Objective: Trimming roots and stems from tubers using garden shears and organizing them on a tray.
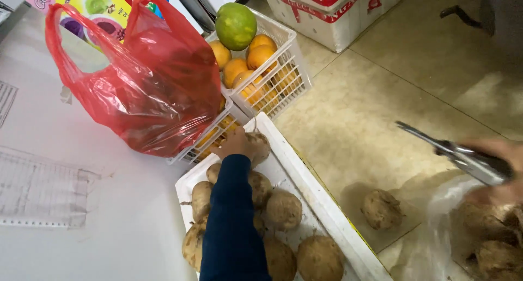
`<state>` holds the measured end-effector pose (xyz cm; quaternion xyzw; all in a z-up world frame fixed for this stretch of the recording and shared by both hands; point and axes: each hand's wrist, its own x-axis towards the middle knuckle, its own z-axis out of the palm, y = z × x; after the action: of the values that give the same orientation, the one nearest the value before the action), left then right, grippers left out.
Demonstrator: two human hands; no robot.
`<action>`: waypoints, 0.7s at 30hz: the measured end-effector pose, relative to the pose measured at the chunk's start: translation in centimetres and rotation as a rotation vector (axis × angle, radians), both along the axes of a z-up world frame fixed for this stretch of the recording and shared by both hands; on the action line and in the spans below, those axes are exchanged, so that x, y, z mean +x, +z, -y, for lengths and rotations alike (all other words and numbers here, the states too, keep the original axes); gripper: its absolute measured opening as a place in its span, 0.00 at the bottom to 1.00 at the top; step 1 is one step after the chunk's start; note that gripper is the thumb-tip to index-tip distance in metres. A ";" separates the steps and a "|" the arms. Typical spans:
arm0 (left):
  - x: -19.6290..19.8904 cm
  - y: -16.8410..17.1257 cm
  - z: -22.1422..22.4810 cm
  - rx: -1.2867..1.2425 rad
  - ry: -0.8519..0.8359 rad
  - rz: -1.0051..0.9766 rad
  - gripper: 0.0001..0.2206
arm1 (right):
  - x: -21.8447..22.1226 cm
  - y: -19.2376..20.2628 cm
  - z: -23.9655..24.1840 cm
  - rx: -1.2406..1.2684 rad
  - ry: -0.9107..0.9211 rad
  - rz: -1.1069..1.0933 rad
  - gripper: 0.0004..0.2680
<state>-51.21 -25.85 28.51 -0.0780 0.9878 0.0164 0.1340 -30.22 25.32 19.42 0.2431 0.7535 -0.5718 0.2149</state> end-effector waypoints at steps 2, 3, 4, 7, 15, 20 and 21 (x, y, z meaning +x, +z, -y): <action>0.8 0.7 -0.3 0.010 -0.050 -0.025 0.31 | -1.7 4.7 7.0 -0.010 0.003 0.011 0.44; 1.4 1.1 -0.6 -0.052 -0.069 -0.020 0.26 | -2.7 6.1 8.4 0.275 0.181 0.013 0.39; 2.1 1.4 -0.8 -0.114 -0.086 -0.015 0.21 | -3.6 7.5 9.9 0.559 0.360 0.006 0.37; 2.9 1.0 -0.1 -0.122 -0.128 0.003 0.21 | -6.3 12.3 15.2 0.494 0.446 -0.013 0.31; 3.0 -0.6 1.8 0.105 -0.117 -0.057 0.26 | -15.3 10.6 23.2 0.589 0.724 -0.259 0.24; 2.8 -0.3 2.6 0.197 -0.142 0.081 0.32 | -21.1 6.5 27.0 0.639 0.780 -0.245 0.23; 3.2 0.5 2.2 0.235 -0.149 0.100 0.33 | -21.9 5.8 27.6 0.661 0.792 -0.249 0.25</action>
<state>-48.04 -28.09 29.01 0.0109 0.9742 0.1178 0.1921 -52.14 -2.28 25.19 -0.0750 0.9475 -0.2033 0.2353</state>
